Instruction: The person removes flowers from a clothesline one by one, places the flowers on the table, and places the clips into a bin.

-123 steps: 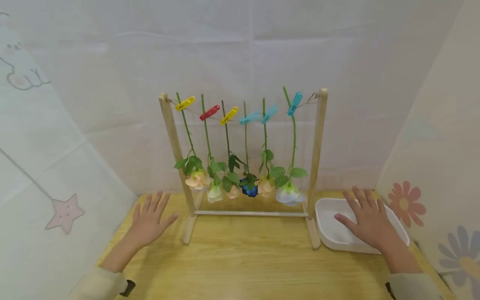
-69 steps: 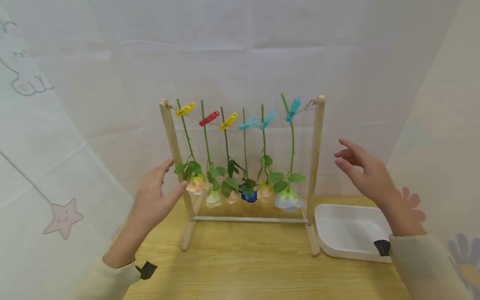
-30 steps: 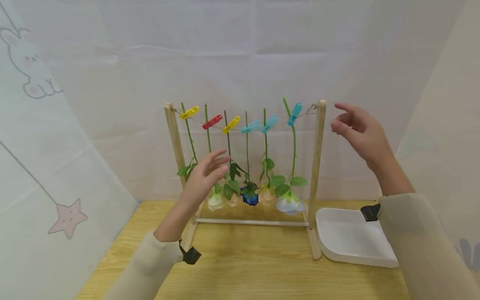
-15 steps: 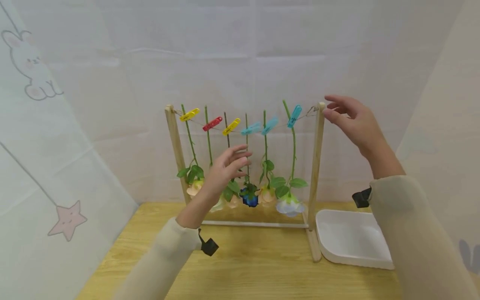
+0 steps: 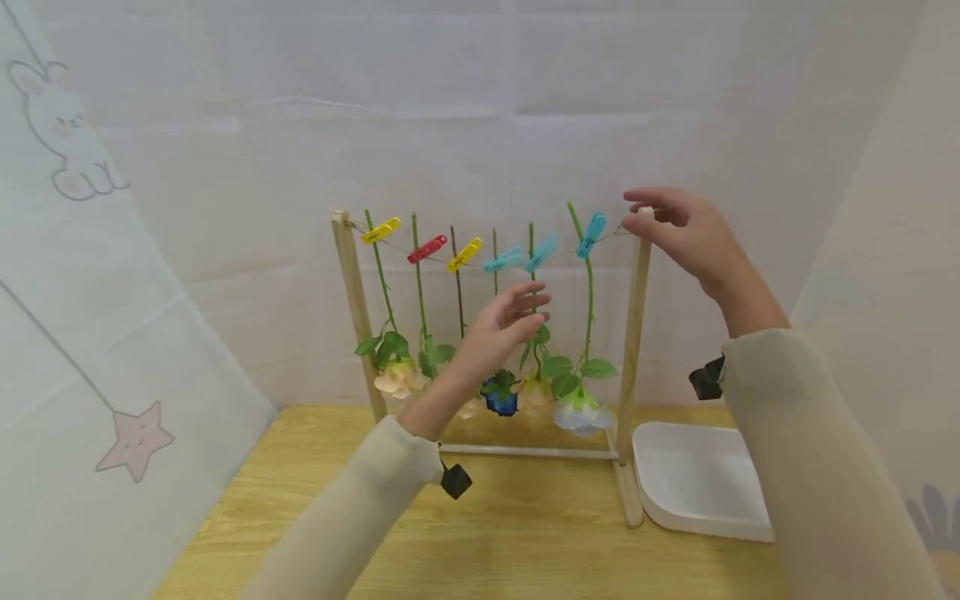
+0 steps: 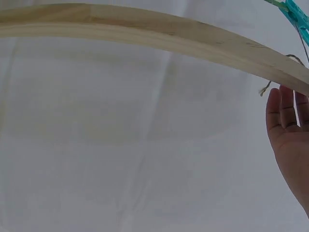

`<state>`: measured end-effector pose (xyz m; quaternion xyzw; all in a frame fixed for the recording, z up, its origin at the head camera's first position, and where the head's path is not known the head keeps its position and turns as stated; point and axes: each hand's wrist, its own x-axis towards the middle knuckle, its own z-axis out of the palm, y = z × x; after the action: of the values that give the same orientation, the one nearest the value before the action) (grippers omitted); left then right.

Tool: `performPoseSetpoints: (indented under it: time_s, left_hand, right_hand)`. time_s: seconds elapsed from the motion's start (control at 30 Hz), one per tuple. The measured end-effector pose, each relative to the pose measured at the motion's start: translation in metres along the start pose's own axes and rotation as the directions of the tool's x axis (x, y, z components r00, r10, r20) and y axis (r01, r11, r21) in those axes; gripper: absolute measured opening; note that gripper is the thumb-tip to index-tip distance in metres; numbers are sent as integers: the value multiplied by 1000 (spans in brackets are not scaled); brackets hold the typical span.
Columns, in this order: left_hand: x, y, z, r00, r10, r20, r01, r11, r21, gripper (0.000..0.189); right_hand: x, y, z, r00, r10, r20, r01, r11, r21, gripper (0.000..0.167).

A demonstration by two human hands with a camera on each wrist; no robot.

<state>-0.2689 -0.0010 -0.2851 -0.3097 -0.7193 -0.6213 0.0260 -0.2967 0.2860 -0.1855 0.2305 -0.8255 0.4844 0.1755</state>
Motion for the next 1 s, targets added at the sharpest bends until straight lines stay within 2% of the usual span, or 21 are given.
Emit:
performPoseSetpoints:
  time_s: [0.2, 0.43, 0.67, 1.0]
  left_hand:
    - [10, -6, 11, 1000, 8, 26, -10, 997, 79, 49]
    - [22, -6, 20, 999, 11, 36, -13, 999, 53, 52]
    - [31, -7, 33, 1000, -9, -5, 9, 999, 51, 52]
    - [40, -17, 45, 997, -31, -69, 29, 999, -24, 55]
  right_hand:
    - [9, -7, 8, 996, 75, 47, -70, 994, -88, 46]
    - [19, -13, 9, 984, 145, 102, -131, 983, -130, 52]
    - [22, -14, 7, 979, 150, 135, -135, 984, -113, 52]
    - [24, -16, 11, 974, 169, 150, -151, 980, -126, 52]
